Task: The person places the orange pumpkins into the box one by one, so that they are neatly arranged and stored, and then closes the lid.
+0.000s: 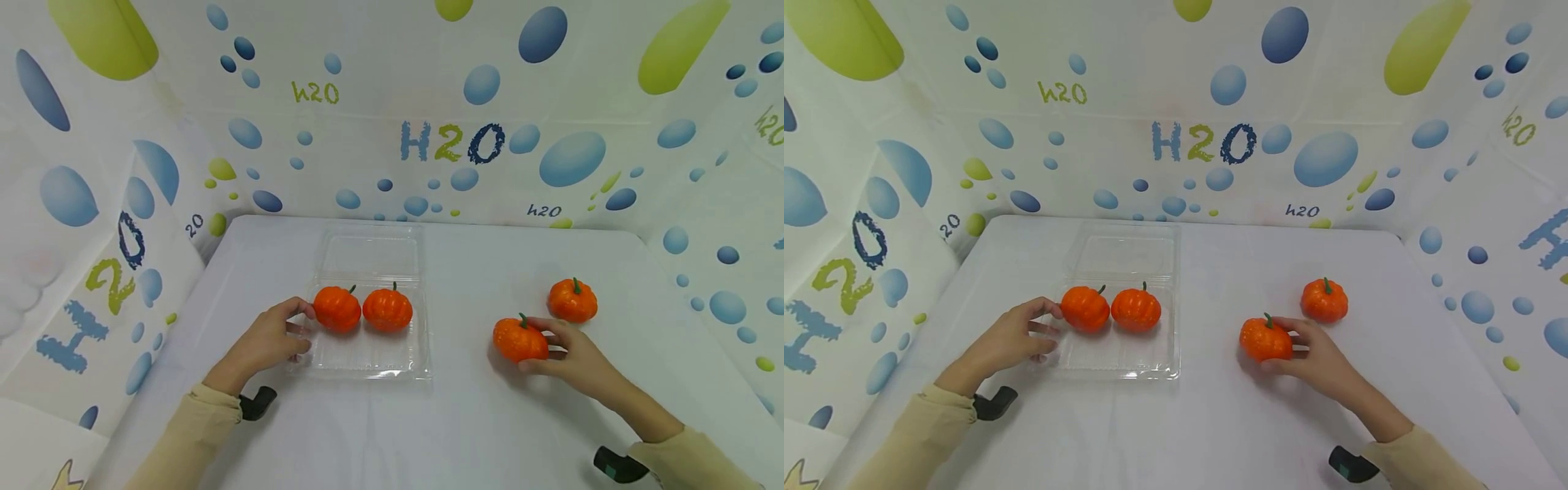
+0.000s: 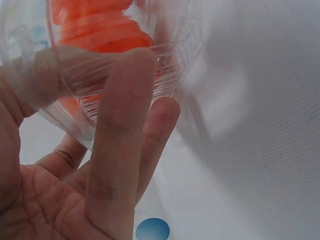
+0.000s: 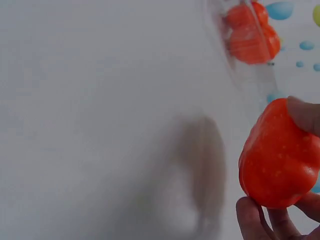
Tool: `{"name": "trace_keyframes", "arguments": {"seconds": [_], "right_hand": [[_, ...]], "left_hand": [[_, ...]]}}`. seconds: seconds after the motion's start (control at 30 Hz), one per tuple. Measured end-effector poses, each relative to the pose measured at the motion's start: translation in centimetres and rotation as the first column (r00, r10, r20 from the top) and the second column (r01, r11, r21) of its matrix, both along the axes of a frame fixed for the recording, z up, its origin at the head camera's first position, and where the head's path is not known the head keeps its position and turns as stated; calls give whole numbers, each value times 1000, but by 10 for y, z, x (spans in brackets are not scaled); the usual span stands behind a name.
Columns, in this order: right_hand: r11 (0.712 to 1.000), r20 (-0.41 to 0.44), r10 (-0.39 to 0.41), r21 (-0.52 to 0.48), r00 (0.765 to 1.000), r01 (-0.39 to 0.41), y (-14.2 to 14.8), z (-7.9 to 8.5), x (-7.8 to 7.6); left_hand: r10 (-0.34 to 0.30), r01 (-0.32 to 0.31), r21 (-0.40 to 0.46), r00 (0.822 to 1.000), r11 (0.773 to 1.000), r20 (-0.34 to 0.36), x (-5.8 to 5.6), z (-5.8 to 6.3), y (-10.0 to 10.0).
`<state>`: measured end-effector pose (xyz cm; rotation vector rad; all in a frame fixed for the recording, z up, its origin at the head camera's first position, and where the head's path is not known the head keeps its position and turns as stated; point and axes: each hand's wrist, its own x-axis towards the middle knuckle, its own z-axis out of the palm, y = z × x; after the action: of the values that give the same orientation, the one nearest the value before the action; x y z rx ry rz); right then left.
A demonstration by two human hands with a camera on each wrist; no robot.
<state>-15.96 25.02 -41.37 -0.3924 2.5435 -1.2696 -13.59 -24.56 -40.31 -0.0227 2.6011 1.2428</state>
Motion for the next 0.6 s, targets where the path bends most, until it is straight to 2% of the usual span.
{"name": "trace_keyframes", "arguments": {"seconds": [0.23, 0.4, 0.6], "right_hand": [[987, 135, 41, -160, 990, -19, -25, 16, 4], [969, 163, 89, -241, 983, -47, -47, 23, 6], [951, 172, 188, -276, 967, -136, -77, 29, 6]], "left_hand": [[5, -5, -11, 1000, 1000, 10, 1, 1, 1], [6, -6, -16, 1000, 1000, 7, 0, 1, 0], [0, 0, -12, 1000, 1000, 7, -1, 1, 1]]}}
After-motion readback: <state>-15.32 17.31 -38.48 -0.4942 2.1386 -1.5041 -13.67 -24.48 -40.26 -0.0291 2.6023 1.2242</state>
